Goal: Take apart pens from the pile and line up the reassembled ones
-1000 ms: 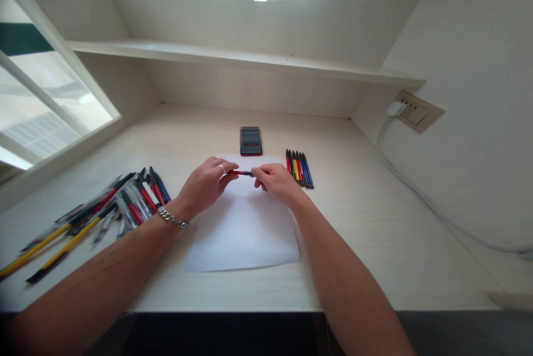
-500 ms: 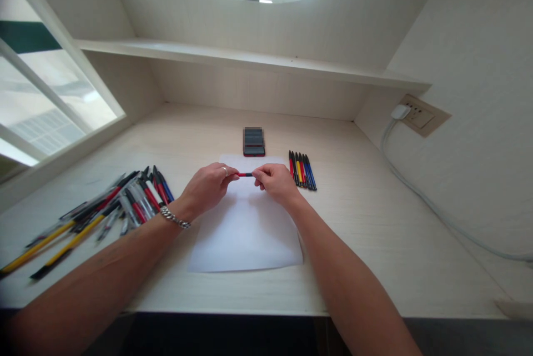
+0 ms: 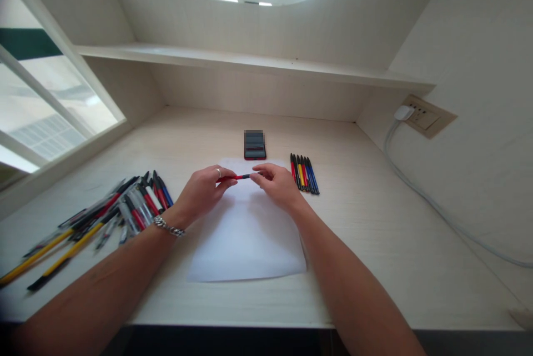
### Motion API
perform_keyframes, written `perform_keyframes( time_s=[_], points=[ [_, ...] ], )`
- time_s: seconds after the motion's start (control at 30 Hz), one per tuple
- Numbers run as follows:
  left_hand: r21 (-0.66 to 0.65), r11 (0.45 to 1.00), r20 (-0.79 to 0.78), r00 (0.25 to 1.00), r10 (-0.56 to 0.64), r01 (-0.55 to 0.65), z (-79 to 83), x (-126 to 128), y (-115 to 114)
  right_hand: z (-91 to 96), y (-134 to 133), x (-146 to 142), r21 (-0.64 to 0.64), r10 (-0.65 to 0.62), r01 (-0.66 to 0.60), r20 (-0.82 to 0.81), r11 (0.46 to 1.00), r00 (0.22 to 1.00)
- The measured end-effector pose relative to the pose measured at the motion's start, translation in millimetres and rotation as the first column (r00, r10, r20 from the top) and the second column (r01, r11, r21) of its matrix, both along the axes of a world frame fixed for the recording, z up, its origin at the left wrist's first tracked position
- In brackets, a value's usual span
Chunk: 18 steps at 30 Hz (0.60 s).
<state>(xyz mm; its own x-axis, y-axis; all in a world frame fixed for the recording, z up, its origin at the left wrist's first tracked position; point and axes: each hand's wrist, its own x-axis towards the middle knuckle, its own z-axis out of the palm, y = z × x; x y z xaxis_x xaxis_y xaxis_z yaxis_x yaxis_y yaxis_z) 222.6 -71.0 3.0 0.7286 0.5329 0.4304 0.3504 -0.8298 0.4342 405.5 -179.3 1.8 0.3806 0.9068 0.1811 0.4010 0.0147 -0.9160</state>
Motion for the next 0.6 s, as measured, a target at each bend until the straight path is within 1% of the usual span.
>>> perform_keyframes(
  time_s=[0.1, 0.2, 0.33, 0.43, 0.6],
  points=[
    [0.009, 1.0, 0.017, 1.0, 0.021, -0.021, -0.7, -2.1, -1.1, 1.5, -3.8, -0.6, -0.071, -0.03, 0.034, 0.056, 0.997, 0.998],
    [0.05, 0.998, 0.043, 0.998, 0.038, -0.04, -1.2, -1.5, -4.1, 0.7, -6.7, -1.1, -0.143, -0.024, 0.039, 0.104, 0.989, 0.994],
    [0.099, 0.995, 0.055, 0.998, 0.024, -0.029, -2.4, 0.7, -7.6, -2.9, -8.0, -2.9, -0.162, -0.014, 0.028, 0.087, 0.986, 0.996],
    [0.122, 0.992, 0.013, 1.0, 0.012, -0.014, -2.9, 1.2, -7.5, -5.4, -7.8, -4.1, -0.139, -0.009, 0.015, 0.047, 0.99, 0.999],
    [0.133, 0.991, -0.07, 0.997, 0.019, -0.01, -2.3, 1.1, -6.0, -9.9, -6.9, -4.2, -0.038, -0.013, 0.011, -0.038, 0.999, 0.999]
  ],
)
